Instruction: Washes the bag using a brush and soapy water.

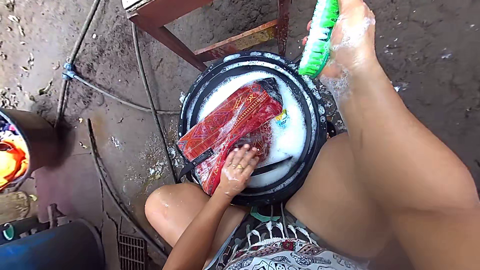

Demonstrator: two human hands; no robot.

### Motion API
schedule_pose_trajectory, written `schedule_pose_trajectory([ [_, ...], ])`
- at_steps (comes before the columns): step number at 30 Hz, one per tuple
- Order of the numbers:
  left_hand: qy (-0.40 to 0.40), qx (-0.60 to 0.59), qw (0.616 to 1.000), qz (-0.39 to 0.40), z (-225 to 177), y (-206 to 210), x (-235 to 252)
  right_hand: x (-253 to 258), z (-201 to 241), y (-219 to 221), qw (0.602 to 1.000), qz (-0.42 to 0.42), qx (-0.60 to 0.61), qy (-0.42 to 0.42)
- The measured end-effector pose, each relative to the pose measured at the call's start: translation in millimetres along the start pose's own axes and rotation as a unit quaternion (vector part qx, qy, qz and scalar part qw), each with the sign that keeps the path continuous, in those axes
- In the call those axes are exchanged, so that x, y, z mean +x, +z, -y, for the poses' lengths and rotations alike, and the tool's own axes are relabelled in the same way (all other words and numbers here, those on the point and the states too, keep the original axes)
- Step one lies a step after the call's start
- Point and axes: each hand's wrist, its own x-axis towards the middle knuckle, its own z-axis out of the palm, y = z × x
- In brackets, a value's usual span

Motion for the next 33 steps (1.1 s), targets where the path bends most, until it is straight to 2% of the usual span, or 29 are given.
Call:
schedule_pose_trajectory([
  [3,-0.098,0.072,0.992,-0.026,13.3,-4.6,0.5,1.2,-2.5,0.7,1.0,-0.004,-0.002,-0.001],
  [8,-0.263,0.02,0.959,0.099,50.0,-12.7,43.7,-6.7,-5.1,4.6,0.999,-0.007,-0.038,0.015],
  [12,-0.416,0.01,0.876,0.245,89.3,-21.5,85.3,-11.9,-7.3,5.6,0.999,-0.005,-0.032,0.03],
  [15,-0.492,-0.012,0.829,0.266,123.7,-21.8,94.8,-10.7,-6.0,4.3,0.999,-0.005,-0.02,0.031],
  [19,-0.507,-0.051,0.823,0.249,159.0,-20.4,94.1,-3.7,-1.0,-0.1,1.0,-0.003,0.005,0.022],
  [25,-0.518,-0.058,0.815,0.252,180.4,-32.4,121.7,4.9,3.4,-7.6,1.0,-0.004,0.022,0.008],
  [30,-0.502,-0.014,0.821,0.271,204.3,-41.2,135.1,11.1,7.7,-9.3,0.999,-0.023,0.045,0.011],
  [33,-0.475,0.052,0.833,0.28,216.0,-52.8,147.1,18.3,6.3,-10.9,0.999,-0.016,0.052,-0.002],
])
